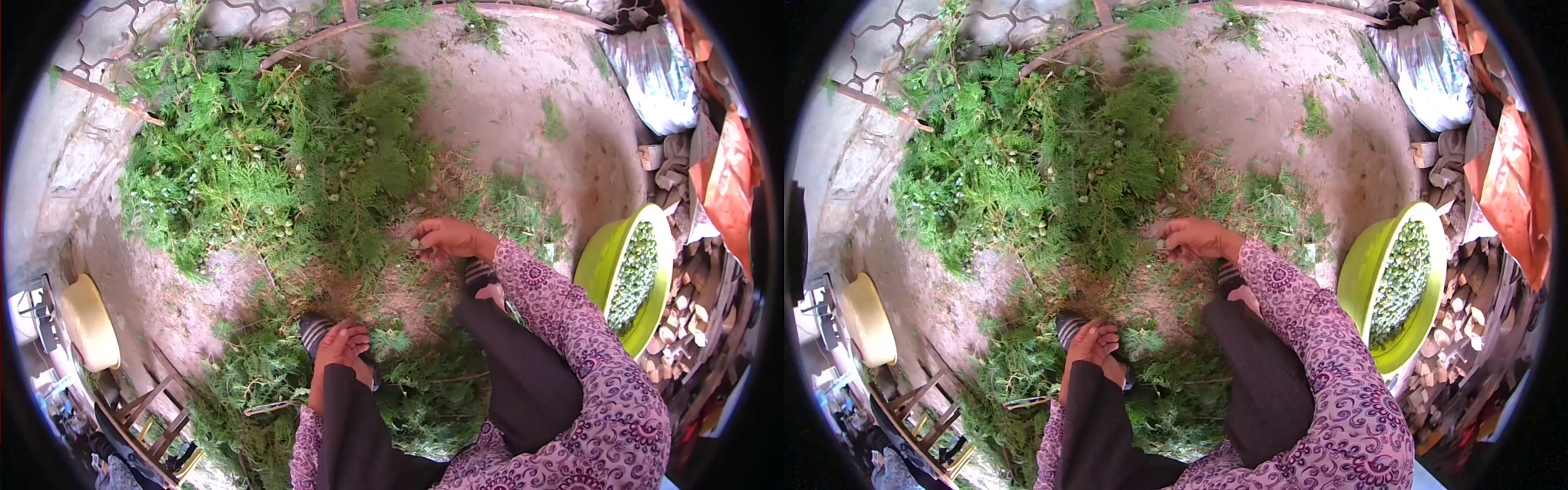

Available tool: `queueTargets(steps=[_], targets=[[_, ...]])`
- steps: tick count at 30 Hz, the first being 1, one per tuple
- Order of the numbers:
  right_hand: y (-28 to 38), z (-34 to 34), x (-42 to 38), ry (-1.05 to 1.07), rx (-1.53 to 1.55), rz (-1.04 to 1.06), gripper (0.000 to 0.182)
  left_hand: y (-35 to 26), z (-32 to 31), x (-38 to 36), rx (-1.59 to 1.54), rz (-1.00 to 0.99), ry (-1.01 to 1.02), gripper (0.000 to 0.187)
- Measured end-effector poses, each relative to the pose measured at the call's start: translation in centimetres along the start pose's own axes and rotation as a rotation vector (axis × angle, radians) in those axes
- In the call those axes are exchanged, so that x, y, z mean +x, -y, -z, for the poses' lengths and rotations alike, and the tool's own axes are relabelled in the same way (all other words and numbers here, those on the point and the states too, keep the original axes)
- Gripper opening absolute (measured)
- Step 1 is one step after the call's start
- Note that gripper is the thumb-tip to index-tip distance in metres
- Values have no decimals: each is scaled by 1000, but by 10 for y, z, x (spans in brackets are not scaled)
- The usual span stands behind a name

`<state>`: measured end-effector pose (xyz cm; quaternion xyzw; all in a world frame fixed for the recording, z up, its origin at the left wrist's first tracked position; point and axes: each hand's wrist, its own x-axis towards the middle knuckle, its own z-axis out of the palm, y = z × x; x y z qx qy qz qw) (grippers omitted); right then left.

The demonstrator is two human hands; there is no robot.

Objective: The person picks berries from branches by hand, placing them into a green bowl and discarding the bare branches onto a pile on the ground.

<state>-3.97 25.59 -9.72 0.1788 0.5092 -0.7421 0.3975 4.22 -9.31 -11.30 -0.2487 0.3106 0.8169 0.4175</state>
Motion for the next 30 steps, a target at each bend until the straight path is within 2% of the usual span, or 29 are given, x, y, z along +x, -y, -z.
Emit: queueTargets(steps=[2, 3, 5, 8, 12, 14, 15, 17, 24, 26, 27, 29, 30], targets=[[3, -7, -6, -48, 212, -57, 28, 1, 0, 0, -3, 0, 17, 35], [2, -8, 0, -46, 215, -56, 28, 0, -4, -1, 9, 5, -5, 35], [-2, -11, 14, -27, 58, -6, 23, -2, -6, -2, 34, 14, -25, 35], [-4, -11, 17, 53, 125, -3, 18, -1, -4, -2, -23, -9, 16, 35], [-9, -8, 17, 4, 26, -41, 18, 2, -2, -1, -1, -4, -18, 36], [0, -13, 16, -92, -310, 64, 18, 1, -1, 1, 3, 1, -4, 37], [-1, -16, 20, -95, -306, 65, 18, 0, -3, 1, 11, 6, -8, 36], [-8, -26, 33, -288, -1021, 625, 25, -1, -6, -1, 21, 14, -11, 36], [-25, -40, 48, -367, -1318, 511, 28, -1, -9, 0, 78, 11, -96, 37], [-28, -35, 49, -323, -1098, 442, 28, -1, -9, 1, 90, 18, -106, 38], [-20, -37, 40, -320, -1098, 442, 28, -3, -10, 3, 209, -4, -97, 41], [0, -50, 18, -164, -856, 303, 28, -12, -26, 6, 325, -25, -96, 45], [-3, -54, 16, -159, -855, 303, 28, -22, -51, 9, 495, -114, -88, 46]])
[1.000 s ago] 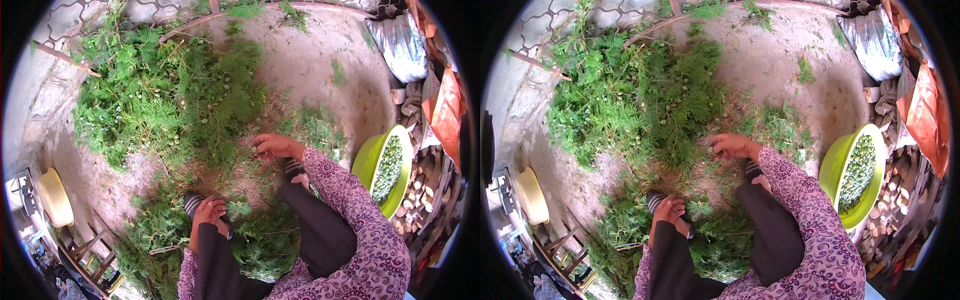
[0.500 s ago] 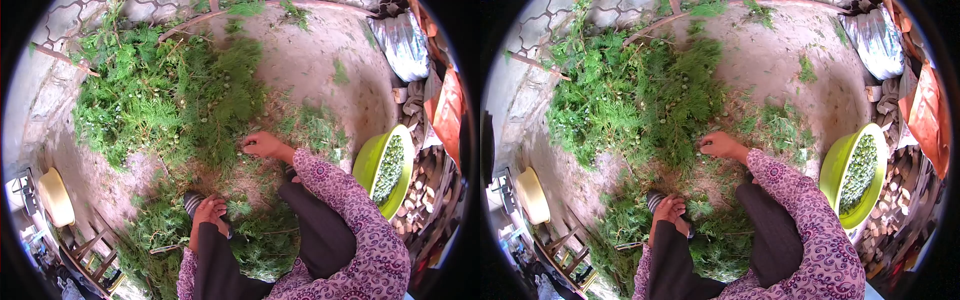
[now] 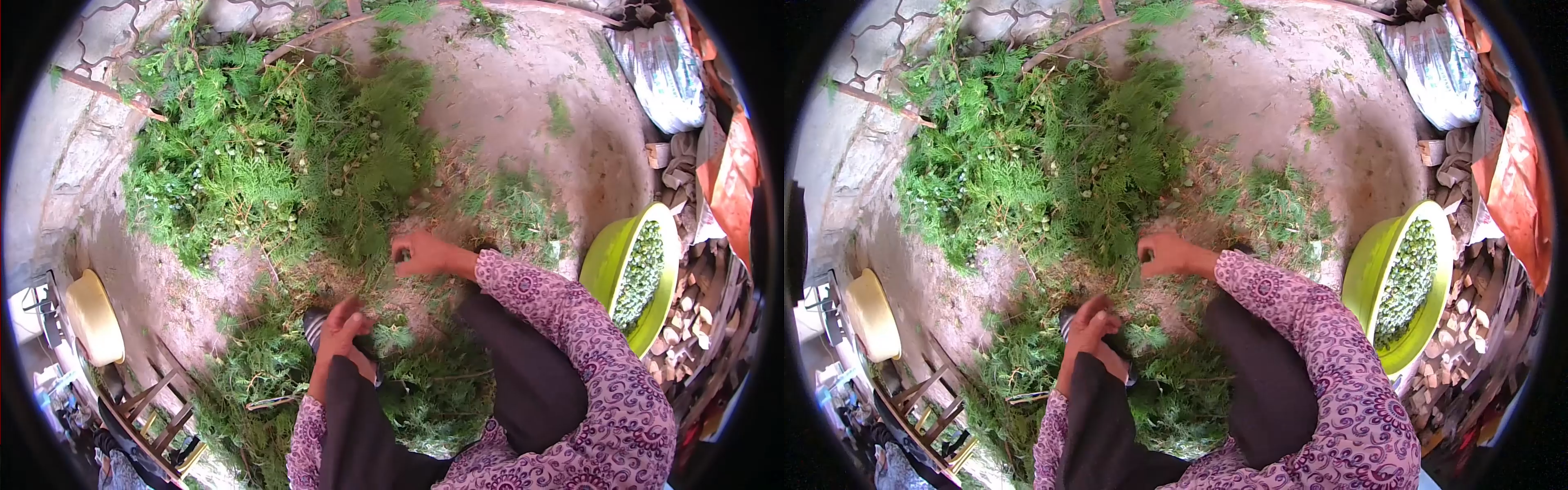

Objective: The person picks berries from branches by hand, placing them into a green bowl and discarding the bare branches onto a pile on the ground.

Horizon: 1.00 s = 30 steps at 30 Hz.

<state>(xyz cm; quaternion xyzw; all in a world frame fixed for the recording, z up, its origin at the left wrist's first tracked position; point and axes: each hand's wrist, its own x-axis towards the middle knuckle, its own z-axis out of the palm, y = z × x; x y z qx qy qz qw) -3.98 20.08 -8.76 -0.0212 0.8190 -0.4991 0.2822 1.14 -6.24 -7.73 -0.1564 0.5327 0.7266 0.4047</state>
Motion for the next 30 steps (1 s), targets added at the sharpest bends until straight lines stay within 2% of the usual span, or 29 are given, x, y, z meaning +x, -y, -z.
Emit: queueTargets(steps=[1, 2, 3, 5, 7, 8, 10, 12, 14, 15, 17, 18, 20, 21, 22, 23, 24, 26, 27, 29, 30], targets=[[2, -7, -5, 87, 106, -13, 26, -14, -14, 3, 166, -99, -5, 48], [4, -13, -11, 173, 212, -25, 24, -21, -24, 7, 166, -103, -7, 48], [9, -20, -16, 173, 210, -22, 24, -25, -33, 10, 247, -124, 35, 47], [20, -28, -25, 308, 438, -84, 24, -26, -44, 13, 332, -146, 81, 46], [24, -28, -31, 332, 445, -82, 25, -22, -49, 15, 169, 22, 141, 36], [24, -28, -33, 361, 451, -79, 25, -17, -46, 15, 171, 24, 142, 36], [18, -30, -36, 350, 420, -29, 25, -10, -40, 12, 61, 236, 136, 21], [16, -29, -39, 341, 390, 20, 25, -9, -41, 9, 99, 264, 127, 15], [22, -26, -42, 396, 472, -91, 23, -14, -46, 4, 136, 291, 118, 9], [20, -24, -43, 397, 473, -90, 23, -18, -48, 0, 218, 290, 179, 8], [12, -15, -44, 289, 728, -326, 21, -17, -47, 0, 302, 288, 241, 8], [6, -7, -41, 287, 729, -327, 21, -7, -43, 1, 371, 257, 309, 10], [-9, 5, -30, 208, 487, -338, 24, 16, -31, 0, 441, 227, 378, 15], [-20, 0, -26, 206, 489, -340, 24, 28, -25, -1, 663, 178, 364, 20], [-31, -6, -18, 87, 191, -107, 26, 30, -24, -1, 884, 124, 346, 26], [-41, -11, -13, -33, -108, 126, 29, 32, -23, -1, 884, 123, 346, 26], [-41, -14, -9, -33, -108, 126, 29, 29, -25, -2, 948, 89, 373, 32], [-42, -23, -4, -111, -339, 284, 29, 23, -29, -3, 1012, 55, 399, 38], [-34, -24, -2, -111, -339, 284, 29, 20, -31, -3, 1053, 52, 378, 40], [-19, -24, -2, 28, -578, 82, 26, 19, -31, -3, 1092, 48, 356, 42], [-22, -25, -2, 28, -582, 81, 26, 21, -30, -3, 1092, 46, 352, 42]])
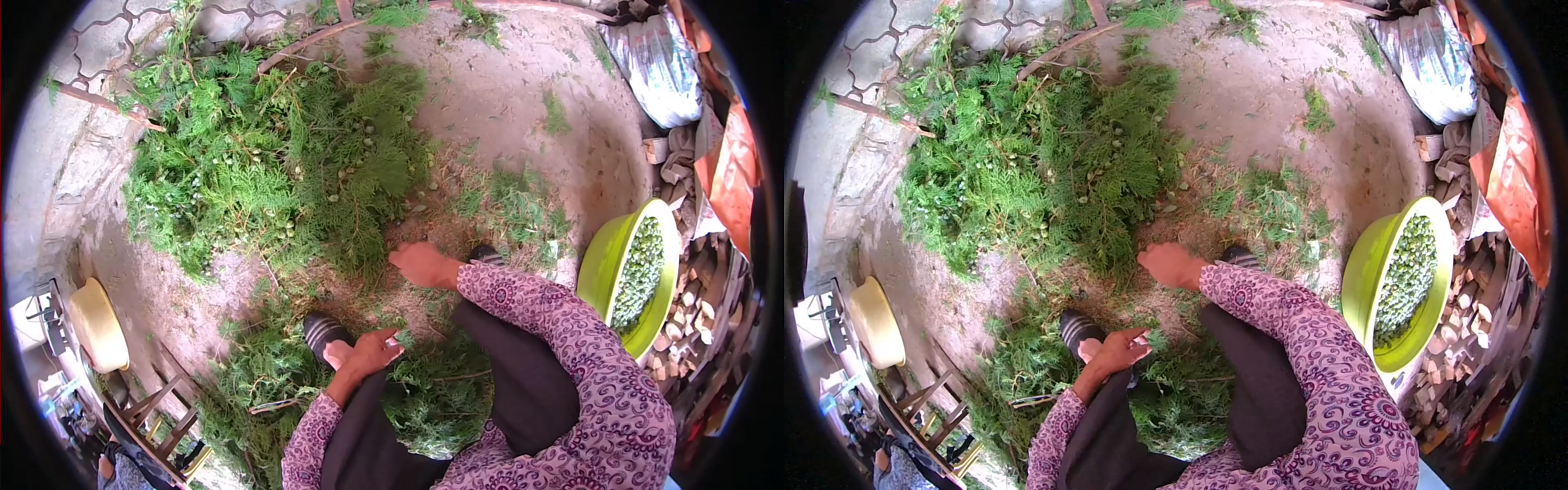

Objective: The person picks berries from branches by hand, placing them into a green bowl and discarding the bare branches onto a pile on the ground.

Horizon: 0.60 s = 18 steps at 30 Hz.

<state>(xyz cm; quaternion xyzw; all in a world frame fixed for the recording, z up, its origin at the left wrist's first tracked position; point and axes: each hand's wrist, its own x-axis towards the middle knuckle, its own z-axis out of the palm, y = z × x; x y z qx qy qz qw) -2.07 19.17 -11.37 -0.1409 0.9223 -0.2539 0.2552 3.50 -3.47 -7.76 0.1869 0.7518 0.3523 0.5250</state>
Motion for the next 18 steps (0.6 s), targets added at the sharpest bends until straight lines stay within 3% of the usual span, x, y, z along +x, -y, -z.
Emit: queueTargets(steps=[3, 5, 6, 8, 12, 13, 14, 15, 18], targets=[[-5, -2, 1, -120, -9, 13, 25, 3, -2, -1, -22, 3, -10, 41], [2, 22, -3, 146, 830, -333, 24, 3, -1, -2, -47, 6, -15, 40], [4, 31, -10, 148, 825, -336, 24, -1, 1, -3, -42, 9, -43, 40], [0, 52, -31, 175, 1198, -457, 20, -8, 6, -6, -39, 0, -74, 41], [-17, 97, -102, -295, 1249, -559, 17, -11, 10, -11, -78, -20, -147, 38], [-31, 111, -130, -416, 1169, -467, 16, -9, 10, -12, -92, -12, -155, 38], [-39, 126, -159, -587, 957, -516, 17, -9, 10, -12, -97, -21, -156, 38], [-43, 142, -190, -747, 914, -781, 17, -8, 9, -12, -95, -26, -164, 38], [-67, 171, -292, -1130, 619, -959, 17, -1, 6, -11, -72, -45, -178, 38]])
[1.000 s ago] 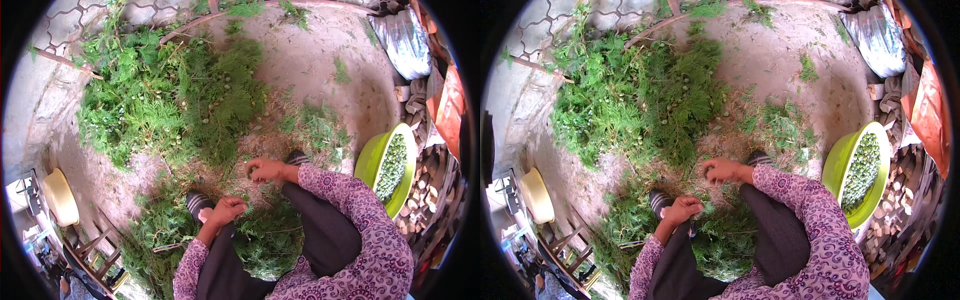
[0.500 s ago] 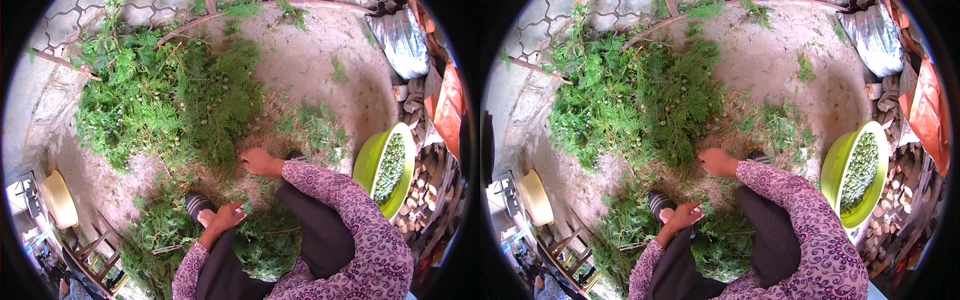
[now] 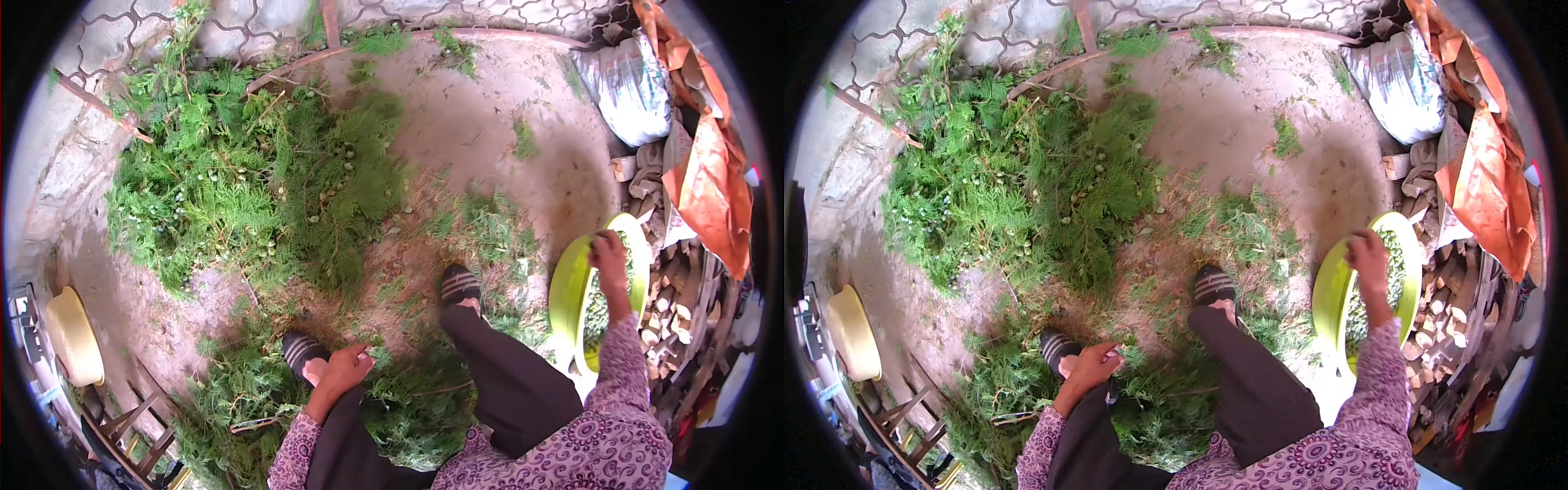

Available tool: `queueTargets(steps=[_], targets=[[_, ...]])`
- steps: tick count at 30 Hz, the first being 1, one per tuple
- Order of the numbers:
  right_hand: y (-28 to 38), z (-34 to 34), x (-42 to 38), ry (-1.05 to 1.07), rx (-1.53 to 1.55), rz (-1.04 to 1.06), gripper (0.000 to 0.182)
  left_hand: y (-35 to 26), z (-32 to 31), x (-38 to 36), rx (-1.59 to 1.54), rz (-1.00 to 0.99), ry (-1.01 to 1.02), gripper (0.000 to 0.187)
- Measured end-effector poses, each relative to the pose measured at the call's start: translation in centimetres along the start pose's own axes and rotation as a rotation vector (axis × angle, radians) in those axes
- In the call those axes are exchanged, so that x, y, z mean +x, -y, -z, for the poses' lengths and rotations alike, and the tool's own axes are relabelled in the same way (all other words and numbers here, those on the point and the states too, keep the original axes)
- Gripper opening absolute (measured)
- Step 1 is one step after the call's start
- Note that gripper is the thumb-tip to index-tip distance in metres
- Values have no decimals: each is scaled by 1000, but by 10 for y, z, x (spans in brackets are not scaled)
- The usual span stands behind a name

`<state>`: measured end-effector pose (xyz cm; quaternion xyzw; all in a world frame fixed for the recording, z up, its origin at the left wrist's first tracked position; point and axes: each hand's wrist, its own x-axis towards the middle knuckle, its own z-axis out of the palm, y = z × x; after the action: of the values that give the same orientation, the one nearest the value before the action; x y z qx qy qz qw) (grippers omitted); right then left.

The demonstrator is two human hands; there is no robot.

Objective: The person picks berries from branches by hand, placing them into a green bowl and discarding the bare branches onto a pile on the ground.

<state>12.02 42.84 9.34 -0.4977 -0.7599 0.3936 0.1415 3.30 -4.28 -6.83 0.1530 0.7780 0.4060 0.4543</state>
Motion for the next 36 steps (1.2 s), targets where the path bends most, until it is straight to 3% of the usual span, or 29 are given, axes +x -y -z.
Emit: queueTargets(steps=[1, 2, 4, 6, 7, 10, 13, 18, 21, 23, 30, 32, 36], targets=[[-23, 34, 12, -29, -73, 57, 17, 1, -1, 1, 19, -8, -6, 38], [-50, 66, 22, -41, -480, 178, 22, 0, -2, 1, 16, -18, -10, 38], [-36, 81, 2, 125, -1298, 241, 29, -4, -1, 2, -7, -10, 25, 38], [-4, 47, -10, 54, -1132, 415, 38, -11, 1, 0, 3, -6, 22, 37], [12, 26, -7, 113, -941, 475, 34, -14, 2, -1, 14, 1, 22, 37], [41, -64, 3, 347, -739, 549, 36, -14, 2, -4, 76, -69, -2, 37], [55, -161, 13, 595, -657, 824, 34, -20, 7, -7, 91, -76, 1, 36], [59, -279, 6, 836, -647, 913, 34, -19, 9, -6, 89, -47, -13, 34], [48, -306, 2, 868, -795, 824, 25, -16, 8, -5, 59, -26, 2, 34], [39, -313, 1, 772, -784, 754, 22, -16, 6, -1, 36, -22, 1, 33], [7, -304, 20, 658, -669, 795, 16, -14, 7, -2, 57, -47, -6, 30], [3, -300, 35, 977, 163, -327, 12, -10, 4, -1, 53, -57, -31, 30], [44, -302, 13, 883, 343, -399, 18, -10, 3, 0, 21, -55, -18, 30]])
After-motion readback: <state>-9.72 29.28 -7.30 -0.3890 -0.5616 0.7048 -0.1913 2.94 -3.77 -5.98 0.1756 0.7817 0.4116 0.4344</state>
